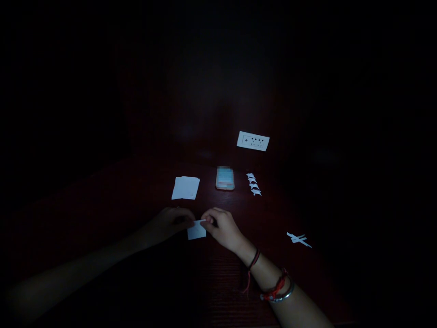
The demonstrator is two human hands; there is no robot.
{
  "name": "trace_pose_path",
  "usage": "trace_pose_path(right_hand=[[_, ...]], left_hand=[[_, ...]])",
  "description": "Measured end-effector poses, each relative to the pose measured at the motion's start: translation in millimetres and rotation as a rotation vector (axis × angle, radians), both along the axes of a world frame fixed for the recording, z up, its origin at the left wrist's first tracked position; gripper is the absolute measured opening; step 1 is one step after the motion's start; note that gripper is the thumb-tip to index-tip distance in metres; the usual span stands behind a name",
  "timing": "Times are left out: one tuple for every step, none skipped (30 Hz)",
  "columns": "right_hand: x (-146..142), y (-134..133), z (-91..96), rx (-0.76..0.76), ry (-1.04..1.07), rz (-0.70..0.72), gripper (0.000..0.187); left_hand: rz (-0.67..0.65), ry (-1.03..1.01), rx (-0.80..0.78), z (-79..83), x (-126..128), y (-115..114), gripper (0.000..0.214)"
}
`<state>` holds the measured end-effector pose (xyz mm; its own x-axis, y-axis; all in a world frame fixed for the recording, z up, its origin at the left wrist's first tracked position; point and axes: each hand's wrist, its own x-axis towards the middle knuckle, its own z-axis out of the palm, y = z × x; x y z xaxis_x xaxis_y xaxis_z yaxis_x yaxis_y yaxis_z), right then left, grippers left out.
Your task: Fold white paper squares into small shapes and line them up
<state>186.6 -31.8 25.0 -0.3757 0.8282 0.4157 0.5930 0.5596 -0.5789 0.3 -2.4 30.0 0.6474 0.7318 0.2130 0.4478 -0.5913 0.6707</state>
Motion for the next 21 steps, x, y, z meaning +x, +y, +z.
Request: trace_pose_path(right_hand=[[0,0,-1.0,-0.015,-0.01,0.013,0.009],[0,1,-2.0,-0.031,-0.021,0.018,0.009],[0,1,-3.3,-0.051,-0.033,0.012,0.009],[1,2,-4.6,-0.072,-0.045,-0.004,0.01],[2,3,-6.0,-0.095,-0.057,-0.026,0.009],[2,4,-7.5,-0.117,-0.071,-0.05,0.008],[4,5,-9.0,-0.133,-0.084,-0.072,0.009],[5,6,-10.3,-0.143,-0.098,-0.09,0.01],[6,7,-11.5,-0.147,-0.115,-0.1,0.011],[7,8,-12.4,-0.145,-0.134,-0.1,0.012],[9,8,-12.9,-0.134,-0.153,-0.092,0.013],[10,9,-13.1,-0.115,-0.172,-0.079,0.015],[11,9,-12.9,-0.095,-0.191,-0.063,0.017],[13,9,-12.3,-0.075,-0.209,-0.046,0.017],[14,9,-11.5,-0.058,-0.228,-0.026,0.016],[15,9,-10.5,-0.047,-0.248,-0.004,0.015],[17,9,-9.4,-0.04,-0.269,0.022,0.018],[17,8,-8.4,-0.032,-0.29,0.05,0.024],[18,8,-7.6,-0.022,-0.307,0.076,0.03],[19,8,-6.9,-0.01,-0.321,0.1,0.033],[19,8,-6.5,0.002,-0.331,0.122,0.033]], left_hand=[[-0.006,0.018,0.024,-1.9,0,1,0.017],[-0.014,0.038,0.046,-4.0,0,2,0.016],[-0.017,0.058,0.068,-6.2,0,3,0.015],[-0.01,0.075,0.099,-8.3,0,4,0.015],[0.008,0.089,0.144,-10.3,0,5,0.014],[0.03,0.102,0.201,-12.0,-1,5,0.014],[0.047,0.116,0.265,-13.5,-1,5,0.015],[0.051,0.134,0.329,-15.1,-1,4,0.015],[0.034,0.155,0.384,-17.0,-1,2,0.016],[-0.002,0.175,0.425,-19.2,-1,1,0.017],[-0.052,0.192,0.452,-22.0,-1,-1,0.018],[-0.108,0.202,0.47,-25.2,-1,-2,0.02],[-0.148,0.2,0.484,-28.9,-1,-3,0.021],[-0.176,0.198,0.492,-32.7,-1,-3,0.022],[-0.192,0.193,0.499,-36.4,-2,-2,0.022],[-0.198,0.185,0.508,-39.8,-3,0,0.022],[-0.204,0.178,0.515,-42.7,-4,2,0.022],[-0.208,0.168,0.52,-44.7,-6,4,0.022],[-0.214,0.159,0.523,-45.9,-7,6,0.023],[-0.217,0.153,0.523,-46.3,-8,7,0.023],[-0.213,0.147,0.523,-45.7,-9,7,0.023]])
